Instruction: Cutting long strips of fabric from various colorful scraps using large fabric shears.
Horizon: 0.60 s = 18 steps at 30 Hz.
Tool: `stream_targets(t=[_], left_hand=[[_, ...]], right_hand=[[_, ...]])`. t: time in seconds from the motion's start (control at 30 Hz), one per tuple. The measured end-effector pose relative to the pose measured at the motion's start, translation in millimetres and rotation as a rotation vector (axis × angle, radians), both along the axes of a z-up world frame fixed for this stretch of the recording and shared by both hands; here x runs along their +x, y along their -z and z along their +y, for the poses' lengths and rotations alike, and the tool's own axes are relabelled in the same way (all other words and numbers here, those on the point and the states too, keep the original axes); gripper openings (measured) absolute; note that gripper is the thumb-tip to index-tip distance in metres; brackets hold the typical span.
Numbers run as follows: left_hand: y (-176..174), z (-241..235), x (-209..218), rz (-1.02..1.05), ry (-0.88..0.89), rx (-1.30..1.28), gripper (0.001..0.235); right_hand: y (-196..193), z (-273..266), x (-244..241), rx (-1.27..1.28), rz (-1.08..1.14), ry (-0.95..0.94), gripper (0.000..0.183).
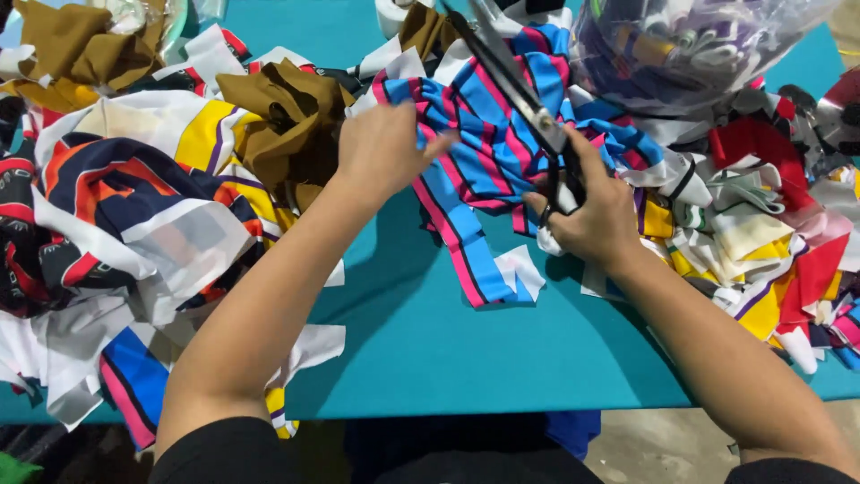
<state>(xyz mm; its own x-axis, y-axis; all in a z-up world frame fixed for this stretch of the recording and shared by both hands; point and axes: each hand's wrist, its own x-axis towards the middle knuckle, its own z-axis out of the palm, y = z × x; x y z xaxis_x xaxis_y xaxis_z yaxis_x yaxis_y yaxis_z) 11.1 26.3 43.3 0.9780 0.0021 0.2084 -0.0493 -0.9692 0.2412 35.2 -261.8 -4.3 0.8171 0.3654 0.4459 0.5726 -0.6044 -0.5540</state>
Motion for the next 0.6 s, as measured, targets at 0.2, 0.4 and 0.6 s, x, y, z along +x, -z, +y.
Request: stream_targets(t=[0.2,0.4,0.6], left_hand=[[45,4,13,0.317,0.178,-0.113,0.026],[34,1,13,0.202,0.081,-0.685,0.03],[43,-21,7,-0.079,0.09,-0.55,0.05]], right_hand=[[-6,3,5,0.037,0.038,0.062,0.083],[-5,-1,6,0.22,0.003,-0.04,0.083],[-3,2,2,0.212,0.123,-0.132,0.086]])
